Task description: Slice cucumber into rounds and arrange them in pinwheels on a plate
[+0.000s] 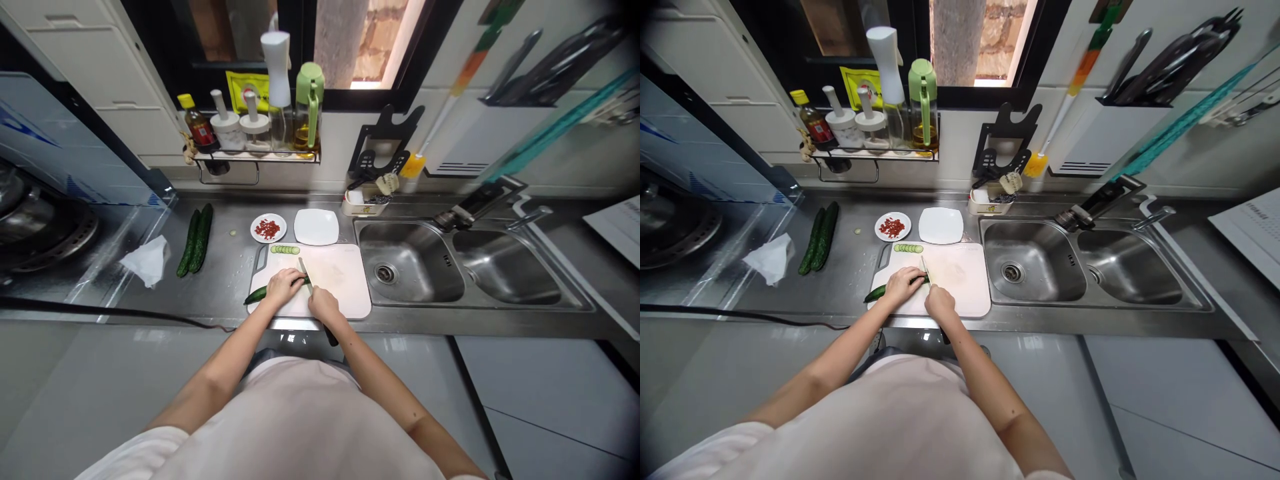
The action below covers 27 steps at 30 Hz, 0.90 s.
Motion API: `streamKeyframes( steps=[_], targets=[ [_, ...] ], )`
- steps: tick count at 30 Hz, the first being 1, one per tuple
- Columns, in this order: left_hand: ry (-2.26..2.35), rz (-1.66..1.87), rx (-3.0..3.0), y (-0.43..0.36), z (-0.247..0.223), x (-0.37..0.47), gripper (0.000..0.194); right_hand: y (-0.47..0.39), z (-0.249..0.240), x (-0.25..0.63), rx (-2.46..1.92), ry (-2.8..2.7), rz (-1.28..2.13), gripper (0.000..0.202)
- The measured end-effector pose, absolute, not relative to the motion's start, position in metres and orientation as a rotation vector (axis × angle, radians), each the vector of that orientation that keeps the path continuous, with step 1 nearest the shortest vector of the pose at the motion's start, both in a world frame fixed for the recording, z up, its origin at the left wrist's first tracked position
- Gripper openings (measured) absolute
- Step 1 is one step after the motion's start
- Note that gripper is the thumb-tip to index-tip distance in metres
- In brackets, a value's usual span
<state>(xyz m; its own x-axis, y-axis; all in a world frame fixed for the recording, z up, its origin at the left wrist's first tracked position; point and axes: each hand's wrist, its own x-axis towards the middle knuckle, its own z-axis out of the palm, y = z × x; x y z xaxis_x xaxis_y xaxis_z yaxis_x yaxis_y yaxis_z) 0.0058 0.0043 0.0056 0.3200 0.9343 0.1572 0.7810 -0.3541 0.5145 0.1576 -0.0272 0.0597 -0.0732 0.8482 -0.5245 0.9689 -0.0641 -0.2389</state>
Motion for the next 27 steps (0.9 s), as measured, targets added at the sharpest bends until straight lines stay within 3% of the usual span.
streamKeyframes(
  steps=[27],
  targets=[
    [1.524,0.634,2.229,0.004,0.006,0.005,0.022,-0.074,0.054,0.178,1.942,1.981,-0.812,0.028]
  ],
)
